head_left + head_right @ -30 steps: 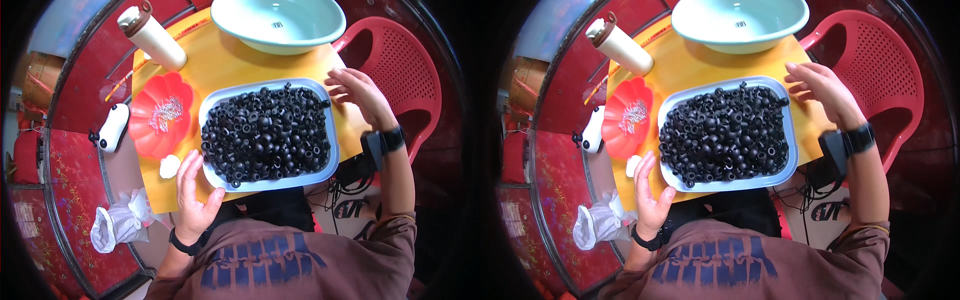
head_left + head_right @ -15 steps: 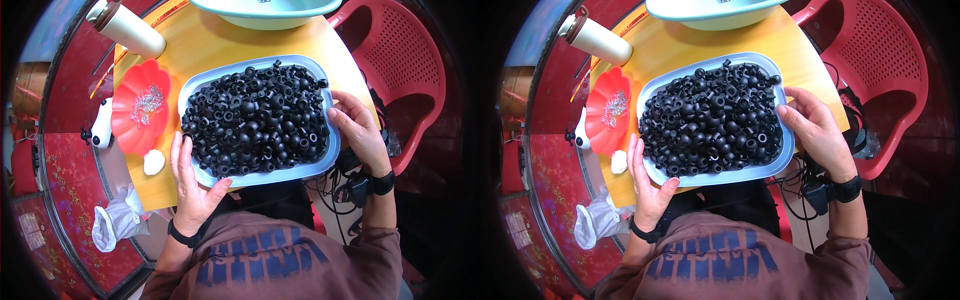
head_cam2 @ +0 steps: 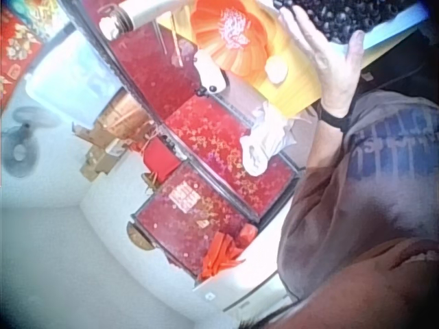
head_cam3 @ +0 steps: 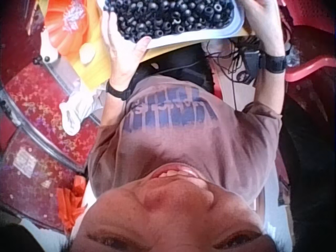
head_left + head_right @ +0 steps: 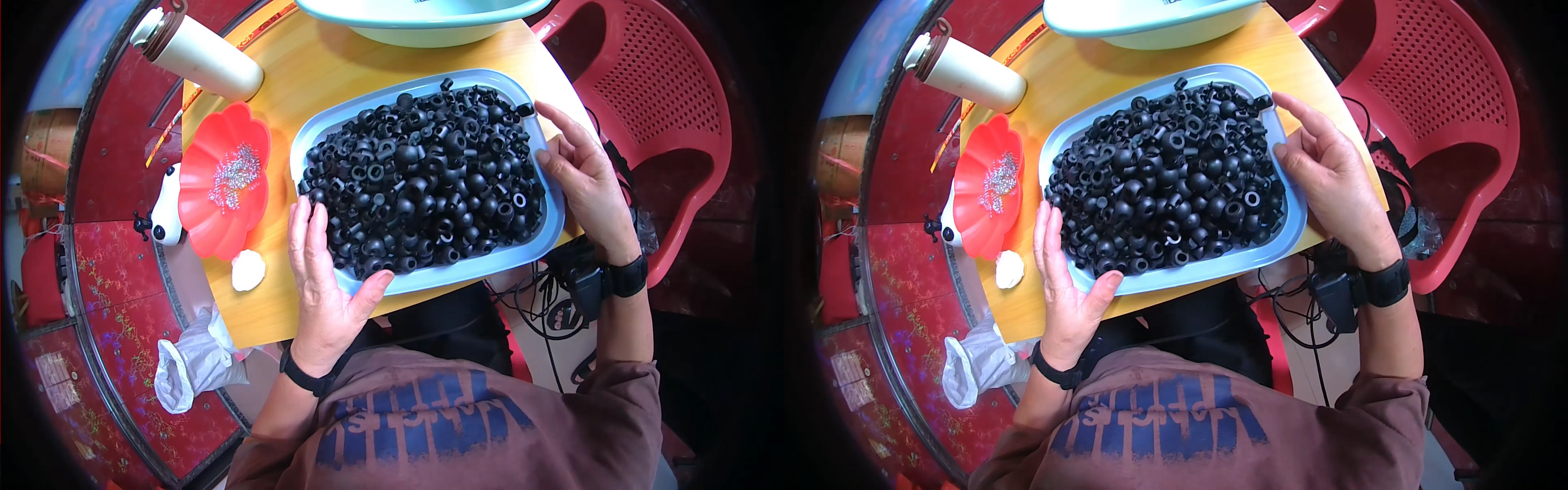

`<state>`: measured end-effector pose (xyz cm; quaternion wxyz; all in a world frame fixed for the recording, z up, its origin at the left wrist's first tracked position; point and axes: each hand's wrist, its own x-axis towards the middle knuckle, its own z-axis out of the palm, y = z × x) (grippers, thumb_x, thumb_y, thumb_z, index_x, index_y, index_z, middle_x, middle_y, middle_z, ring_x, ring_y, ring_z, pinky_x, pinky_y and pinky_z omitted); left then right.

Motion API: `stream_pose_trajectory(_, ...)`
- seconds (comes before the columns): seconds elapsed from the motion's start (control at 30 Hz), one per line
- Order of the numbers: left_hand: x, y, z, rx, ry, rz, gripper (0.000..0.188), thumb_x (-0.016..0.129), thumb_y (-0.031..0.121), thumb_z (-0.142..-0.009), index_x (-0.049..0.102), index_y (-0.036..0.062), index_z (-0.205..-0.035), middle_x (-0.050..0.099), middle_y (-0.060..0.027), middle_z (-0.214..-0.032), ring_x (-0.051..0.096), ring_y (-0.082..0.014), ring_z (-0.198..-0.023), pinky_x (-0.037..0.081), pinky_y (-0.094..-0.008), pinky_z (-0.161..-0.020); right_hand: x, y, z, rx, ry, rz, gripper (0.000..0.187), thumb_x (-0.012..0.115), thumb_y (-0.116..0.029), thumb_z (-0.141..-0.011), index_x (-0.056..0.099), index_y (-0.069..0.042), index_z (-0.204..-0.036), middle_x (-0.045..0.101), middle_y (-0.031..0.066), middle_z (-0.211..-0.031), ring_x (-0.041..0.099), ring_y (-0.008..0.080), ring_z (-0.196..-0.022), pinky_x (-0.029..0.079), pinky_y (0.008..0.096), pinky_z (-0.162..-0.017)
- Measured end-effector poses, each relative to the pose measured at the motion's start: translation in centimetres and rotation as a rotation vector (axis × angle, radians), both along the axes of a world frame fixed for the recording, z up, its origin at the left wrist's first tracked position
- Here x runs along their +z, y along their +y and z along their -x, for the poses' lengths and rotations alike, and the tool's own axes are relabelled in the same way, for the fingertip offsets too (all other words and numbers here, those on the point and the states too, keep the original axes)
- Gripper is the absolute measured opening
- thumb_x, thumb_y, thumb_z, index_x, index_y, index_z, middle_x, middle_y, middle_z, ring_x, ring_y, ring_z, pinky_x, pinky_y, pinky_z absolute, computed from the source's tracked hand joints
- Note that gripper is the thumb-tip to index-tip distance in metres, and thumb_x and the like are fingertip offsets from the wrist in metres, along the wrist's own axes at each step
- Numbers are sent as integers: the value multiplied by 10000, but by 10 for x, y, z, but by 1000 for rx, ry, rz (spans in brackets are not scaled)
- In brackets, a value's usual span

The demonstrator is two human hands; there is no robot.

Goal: Assembling small metal studs into black plastic caps.

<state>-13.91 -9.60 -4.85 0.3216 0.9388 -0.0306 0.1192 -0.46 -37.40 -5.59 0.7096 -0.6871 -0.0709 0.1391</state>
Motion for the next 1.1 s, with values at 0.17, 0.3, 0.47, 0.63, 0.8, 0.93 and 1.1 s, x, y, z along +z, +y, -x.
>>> stream_pose_trajectory(0.17, -5, 4, -1, -23, -12, 20, 875, 697, 371, -782, 221, -32, -1395, 209, -251, -1435, 202, -389, -1341, 186, -462, -1086, -4, 4, 2, -4, -51, 106, 437, 497, -12, -904, 478, -116, -1328, 422, -73, -758, 402, 2, -652, 367, 148, -574)
stream_pose_trajectory(0.3, 0, 7, 4, -18, -35, 73, 876, 698, 361, -781, 215, -36, -1395, 173, -253, -1447, 195, -382, -1344, 188, -455, -1086, -5, 6, 5, 6, -119, 132, 394, 491, -21, -911, 516, -114, -1293, 407, -74, -763, 386, 11, -642, 359, 156, -583)
stream_pose_trajectory(0.47, 37, 8, 21, -87, -86, 151, 677, 662, 241, -802, 350, -52, -1327, 372, -251, -1338, 359, -375, -1259, 287, -441, -1044, -10, 1, 10, -4, -63, 20, 306, 499, -41, -923, 559, -61, -1222, 514, -47, -830, 475, 13, -723, 420, 156, -660)
stream_pose_trajectory(0.63, 107, -8, 34, -801, 44, 133, 154, 634, 144, -771, 640, 62, -902, 634, -106, -1073, 615, -226, -1001, 469, -370, -871, -12, 2, 9, -7, 52, -137, 249, 503, -53, -927, 590, -26, -1159, 598, -7, -917, 548, 28, -795, 468, 162, -708)
stream_pose_trajectory(0.8, 106, -62, 48, -611, -522, 496, 162, 642, 157, -732, 663, 31, -831, 634, -99, -839, 614, -200, -672, 482, -327, -626, -15, 5, 10, -18, 36, -137, 249, 505, -38, -920, 591, -18, -1152, 622, 16, -952, 572, 45, -809, 477, 174, -721)
stream_pose_trajectory(0.93, 118, -69, 51, -550, -520, 488, 118, 630, 103, -692, 648, 9, -761, 613, -76, -781, 573, -171, -594, 462, -296, -561, -21, 2, 7, -12, -19, -106, 253, 517, -38, -915, 589, -20, -1157, 623, 12, -945, 572, 49, -812, 475, 184, -736)
stream_pose_trajectory(1.1, 133, -57, 50, -643, -558, 236, 80, 633, 97, -667, 628, 30, -710, 603, -36, -715, 559, -129, -567, 438, -241, -504, -23, -1, 5, -30, -50, -137, 267, 542, -45, -906, 580, -16, -1168, 600, 12, -964, 565, 53, -838, 470, 186, -743)
